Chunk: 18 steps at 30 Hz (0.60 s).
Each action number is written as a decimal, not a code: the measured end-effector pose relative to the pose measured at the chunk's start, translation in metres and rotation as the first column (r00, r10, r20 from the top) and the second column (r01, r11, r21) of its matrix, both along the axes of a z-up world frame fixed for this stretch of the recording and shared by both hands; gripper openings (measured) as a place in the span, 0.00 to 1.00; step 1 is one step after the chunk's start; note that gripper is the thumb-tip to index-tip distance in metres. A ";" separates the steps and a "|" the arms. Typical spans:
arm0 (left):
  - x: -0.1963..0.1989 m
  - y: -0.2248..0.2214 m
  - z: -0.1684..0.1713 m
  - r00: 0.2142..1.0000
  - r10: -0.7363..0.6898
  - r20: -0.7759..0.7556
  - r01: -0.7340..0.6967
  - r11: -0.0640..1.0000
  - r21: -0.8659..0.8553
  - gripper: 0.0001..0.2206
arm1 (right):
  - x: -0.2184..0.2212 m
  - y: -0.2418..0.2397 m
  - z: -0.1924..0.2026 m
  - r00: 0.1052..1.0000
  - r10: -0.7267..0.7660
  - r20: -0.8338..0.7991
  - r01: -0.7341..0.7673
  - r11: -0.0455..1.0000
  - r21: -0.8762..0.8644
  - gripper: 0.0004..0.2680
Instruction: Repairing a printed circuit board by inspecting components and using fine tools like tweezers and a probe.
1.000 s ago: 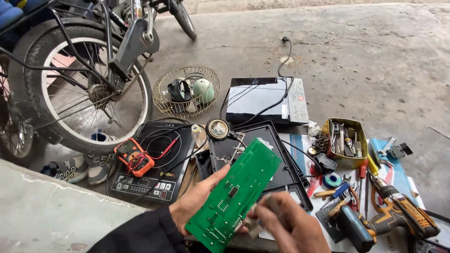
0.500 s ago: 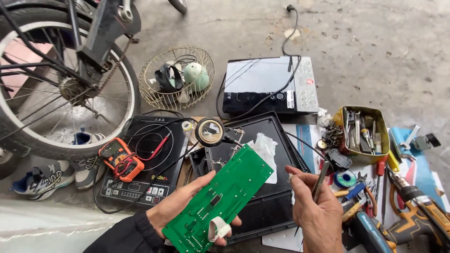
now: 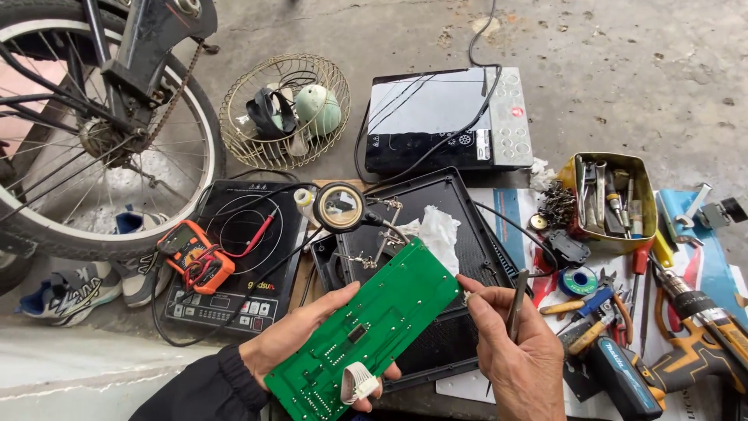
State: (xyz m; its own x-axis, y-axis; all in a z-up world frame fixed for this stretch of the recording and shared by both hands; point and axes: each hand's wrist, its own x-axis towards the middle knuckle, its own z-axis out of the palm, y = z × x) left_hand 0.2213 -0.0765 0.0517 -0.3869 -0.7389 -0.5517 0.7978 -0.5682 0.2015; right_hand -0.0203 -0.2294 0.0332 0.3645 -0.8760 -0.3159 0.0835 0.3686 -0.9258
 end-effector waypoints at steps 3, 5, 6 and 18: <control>-0.001 0.004 -0.003 1.000 0.009 -0.008 -0.009 0.999 -0.033 0.40 | -0.001 0.003 0.004 0.999 0.007 -0.051 -0.008 1.000 -0.010 0.09; -0.003 0.005 -0.002 1.000 0.018 -0.022 -0.018 1.000 -0.020 0.40 | 0.001 0.006 0.011 0.998 -0.003 -0.064 0.004 1.000 0.010 0.07; -0.003 0.006 -0.001 0.999 0.024 -0.035 -0.024 1.000 -0.009 0.40 | 0.002 0.006 0.014 0.997 -0.016 -0.077 0.018 0.999 0.028 0.06; -0.013 0.009 0.001 0.998 0.003 0.057 0.000 0.998 -0.060 0.39 | -0.004 0.013 0.003 0.953 0.079 -0.294 -0.135 0.976 -0.174 0.05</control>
State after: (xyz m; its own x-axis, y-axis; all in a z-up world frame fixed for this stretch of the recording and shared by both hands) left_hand 0.2082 -0.0673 0.0527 -0.3553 -0.7719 -0.5272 0.7849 -0.5527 0.2802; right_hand -0.0242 -0.2162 0.0362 0.3789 -0.8905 -0.2518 -0.2226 0.1764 -0.9588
